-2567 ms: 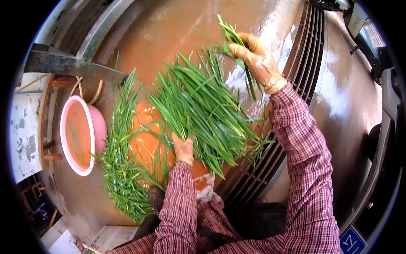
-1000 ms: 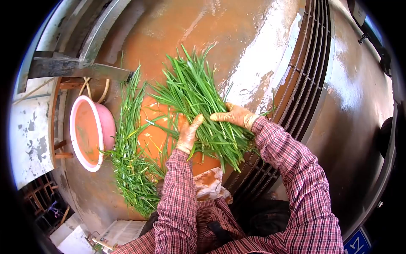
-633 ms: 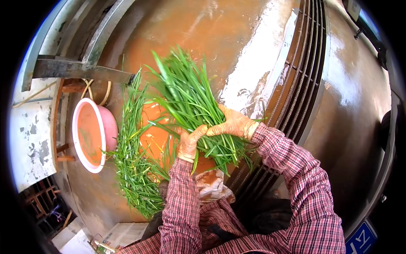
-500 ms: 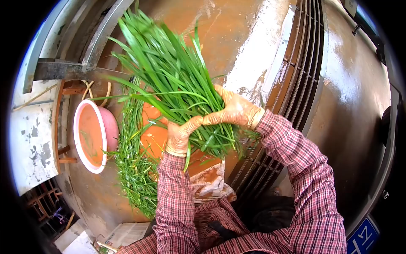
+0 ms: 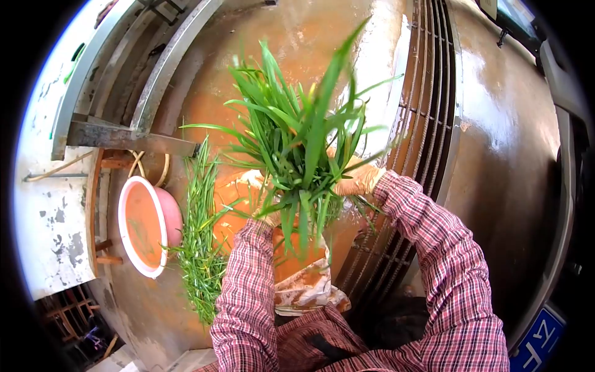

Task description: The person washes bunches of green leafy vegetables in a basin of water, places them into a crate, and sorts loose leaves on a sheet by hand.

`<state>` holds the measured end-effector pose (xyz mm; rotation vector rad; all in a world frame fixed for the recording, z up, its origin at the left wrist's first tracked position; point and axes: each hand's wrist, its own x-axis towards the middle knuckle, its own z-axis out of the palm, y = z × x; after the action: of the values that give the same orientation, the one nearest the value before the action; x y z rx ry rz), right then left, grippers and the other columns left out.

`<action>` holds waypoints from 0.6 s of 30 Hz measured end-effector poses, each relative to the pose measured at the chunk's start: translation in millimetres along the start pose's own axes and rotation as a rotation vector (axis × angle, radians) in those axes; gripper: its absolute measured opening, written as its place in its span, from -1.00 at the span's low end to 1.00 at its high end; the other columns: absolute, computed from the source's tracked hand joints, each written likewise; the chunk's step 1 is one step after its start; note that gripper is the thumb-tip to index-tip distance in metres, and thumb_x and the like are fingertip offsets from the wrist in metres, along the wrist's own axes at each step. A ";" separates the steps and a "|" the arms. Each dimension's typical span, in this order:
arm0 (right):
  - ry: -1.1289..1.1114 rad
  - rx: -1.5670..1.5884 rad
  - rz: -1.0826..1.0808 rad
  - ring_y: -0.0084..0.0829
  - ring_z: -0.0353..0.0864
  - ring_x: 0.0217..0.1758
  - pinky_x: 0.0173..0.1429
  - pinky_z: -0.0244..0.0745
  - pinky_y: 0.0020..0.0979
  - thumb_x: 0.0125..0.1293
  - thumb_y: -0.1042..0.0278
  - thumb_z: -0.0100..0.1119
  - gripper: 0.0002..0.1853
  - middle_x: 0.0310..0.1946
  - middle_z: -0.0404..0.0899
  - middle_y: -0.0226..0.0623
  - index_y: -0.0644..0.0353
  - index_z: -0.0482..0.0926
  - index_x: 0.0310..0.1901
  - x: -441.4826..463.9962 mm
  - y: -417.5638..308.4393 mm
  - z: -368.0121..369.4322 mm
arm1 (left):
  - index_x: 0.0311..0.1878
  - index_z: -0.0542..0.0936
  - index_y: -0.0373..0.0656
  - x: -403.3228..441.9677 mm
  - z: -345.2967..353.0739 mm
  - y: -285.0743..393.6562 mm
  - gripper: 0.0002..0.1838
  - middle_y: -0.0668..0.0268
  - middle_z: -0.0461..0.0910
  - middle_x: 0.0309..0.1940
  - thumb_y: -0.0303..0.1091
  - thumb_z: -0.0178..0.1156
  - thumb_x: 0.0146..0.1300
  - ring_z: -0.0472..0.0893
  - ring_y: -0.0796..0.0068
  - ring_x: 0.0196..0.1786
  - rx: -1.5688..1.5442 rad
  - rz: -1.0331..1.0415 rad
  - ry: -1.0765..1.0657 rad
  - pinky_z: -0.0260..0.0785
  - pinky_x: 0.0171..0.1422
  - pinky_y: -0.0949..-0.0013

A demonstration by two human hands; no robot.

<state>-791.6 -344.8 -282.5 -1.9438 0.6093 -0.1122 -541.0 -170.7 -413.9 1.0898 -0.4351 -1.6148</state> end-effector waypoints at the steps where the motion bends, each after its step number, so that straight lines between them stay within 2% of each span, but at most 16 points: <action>1: -0.027 0.216 -0.076 -0.10 0.57 0.16 0.28 0.48 -0.17 -0.04 0.16 0.54 -0.35 0.08 0.61 -0.06 0.09 0.58 0.15 3.9 24.8 10.6 | 0.35 0.39 -0.23 2.5 -17.0 -15.9 -0.27 0.17 0.57 0.13 -0.47 0.50 0.11 0.61 0.36 0.08 0.000 -0.007 0.006 0.58 0.17 0.31; 2: -0.041 0.305 -0.047 -0.10 0.57 0.17 0.28 0.47 -0.16 0.00 0.16 0.51 -0.37 0.08 0.60 -0.06 0.09 0.57 0.16 -3.3 17.8 5.2 | 0.36 0.37 -0.23 3.2 -32.6 -28.0 -0.26 0.15 0.56 0.14 -0.47 0.49 0.12 0.60 0.35 0.10 0.002 -0.014 0.011 0.58 0.18 0.31; 3: -0.056 0.555 0.015 -0.09 0.56 0.17 0.28 0.47 -0.15 0.04 0.16 0.47 -0.38 0.08 0.60 -0.06 0.09 0.56 0.17 -11.6 1.4 -3.9 | 0.37 0.34 -0.24 3.4 -43.7 -33.6 -0.25 0.14 0.55 0.15 -0.48 0.48 0.12 0.59 0.34 0.11 0.007 -0.017 0.019 0.57 0.19 0.30; 4: -0.059 0.774 0.069 -0.09 0.56 0.17 0.28 0.47 -0.13 0.07 0.16 0.44 -0.40 0.09 0.59 -0.07 0.09 0.55 0.18 -15.5 -9.2 -7.7 | 0.37 0.32 -0.23 -5.7 -5.8 -3.9 -0.26 0.14 0.54 0.15 -0.49 0.45 0.15 0.58 0.34 0.12 0.154 0.027 0.000 0.55 0.18 0.30; 5: -0.060 0.920 0.120 -0.08 0.55 0.17 0.28 0.46 -0.12 0.11 0.16 0.41 -0.42 0.09 0.59 -0.07 0.08 0.54 0.19 -20.0 -19.0 -9.1 | 0.38 0.29 -0.22 -25.7 59.7 45.8 -0.27 0.14 0.53 0.15 -0.51 0.41 0.17 0.57 0.34 0.12 0.439 0.110 -0.034 0.54 0.18 0.31; 6: -0.022 0.806 0.064 -0.08 0.57 0.14 0.25 0.48 -0.14 0.08 0.14 0.43 -0.39 0.07 0.60 -0.07 0.10 0.54 0.19 -23.5 -19.6 -9.0 | 0.39 0.27 -0.21 -35.9 96.4 70.8 -0.29 0.14 0.52 0.15 -0.53 0.37 0.20 0.56 0.34 0.12 0.578 0.161 -0.054 0.52 0.18 0.31; 7: 0.024 0.525 -0.021 -0.08 0.59 0.11 0.22 0.50 -0.17 0.06 0.13 0.45 -0.37 0.05 0.61 -0.08 0.11 0.54 0.20 -24.7 -15.6 -7.4 | 0.39 0.24 -0.20 -41.5 117.0 82.6 -0.30 0.14 0.51 0.15 -0.54 0.34 0.22 0.55 0.33 0.12 0.650 0.216 -0.070 0.51 0.17 0.31; 9: 0.141 0.040 -0.114 -0.07 0.63 0.05 0.16 0.53 -0.22 0.01 0.10 0.49 -0.32 0.01 0.64 -0.08 0.14 0.53 0.20 -21.7 -8.4 -1.3 | 0.40 0.23 -0.18 -37.8 115.2 79.7 -0.29 0.17 0.51 0.18 -0.56 0.33 0.22 0.56 0.36 0.11 0.620 0.220 -0.103 0.51 0.16 0.32; 10: 0.073 0.043 0.008 -0.07 0.63 0.04 0.16 0.53 -0.20 0.00 0.11 0.49 -0.34 -0.02 0.65 -0.05 0.15 0.56 0.16 -16.0 -14.2 -1.0 | 0.39 0.25 -0.17 -36.6 110.0 81.4 -0.27 0.21 0.53 0.17 -0.58 0.36 0.18 0.57 0.37 0.09 0.495 0.052 -0.018 0.52 0.14 0.33; 11: 0.005 0.038 0.130 -0.07 0.63 0.03 0.15 0.52 -0.19 -0.02 0.11 0.48 -0.37 -0.05 0.66 -0.02 0.17 0.58 0.12 -10.3 -19.2 -0.4 | 0.36 0.30 -0.18 -41.0 106.9 77.5 -0.29 0.23 0.56 0.14 -0.58 0.38 0.15 0.59 0.37 0.05 0.510 0.067 -0.032 0.53 0.12 0.33; 13: 0.121 0.015 0.080 -0.05 0.62 0.02 0.16 0.50 -0.18 -0.02 0.18 0.49 -0.34 -0.05 0.65 0.06 0.19 0.53 0.16 -5.9 -22.7 6.2 | 0.29 0.41 -0.20 -51.3 108.6 76.2 -0.34 0.28 0.62 0.06 -0.58 0.42 0.10 0.63 0.36 -0.02 0.540 0.096 -0.059 0.55 0.07 0.35; 14: 0.160 0.130 0.104 -0.04 0.62 0.03 0.17 0.49 -0.18 -0.02 0.19 0.49 -0.32 -0.06 0.64 0.08 0.19 0.51 0.18 -7.2 -24.3 6.5 | 0.26 0.44 -0.21 -53.9 99.1 69.2 -0.35 0.26 0.63 0.05 -0.51 0.46 0.08 0.64 0.34 -0.02 0.521 0.085 -0.099 0.55 0.08 0.33; 16: 0.158 0.145 0.086 -0.08 0.59 0.08 0.22 0.46 -0.18 0.00 0.20 0.51 -0.28 -0.02 0.63 0.03 0.22 0.47 0.21 -0.1 -21.8 15.4 | 0.19 0.51 -0.24 -59.0 84.9 62.3 -0.37 0.22 0.65 0.01 -0.38 0.53 0.04 0.65 0.29 -0.01 0.482 0.065 -0.179 0.55 0.10 0.28; 18: 0.274 0.337 -0.021 -0.14 0.56 0.15 0.27 0.42 -0.19 0.04 0.23 0.50 -0.28 0.06 0.60 -0.03 0.22 0.42 0.24 -1.2 -33.7 25.5 | 0.16 0.54 -0.26 -58.7 89.9 60.8 -0.37 0.20 0.65 -0.01 -0.32 0.56 0.02 0.65 0.26 -0.01 0.467 0.055 -0.223 0.55 0.11 0.26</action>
<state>-771.7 -312.2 -264.2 -1.6190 0.7001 -0.4708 -580.8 -160.8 -297.5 1.2262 -1.0199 -1.6339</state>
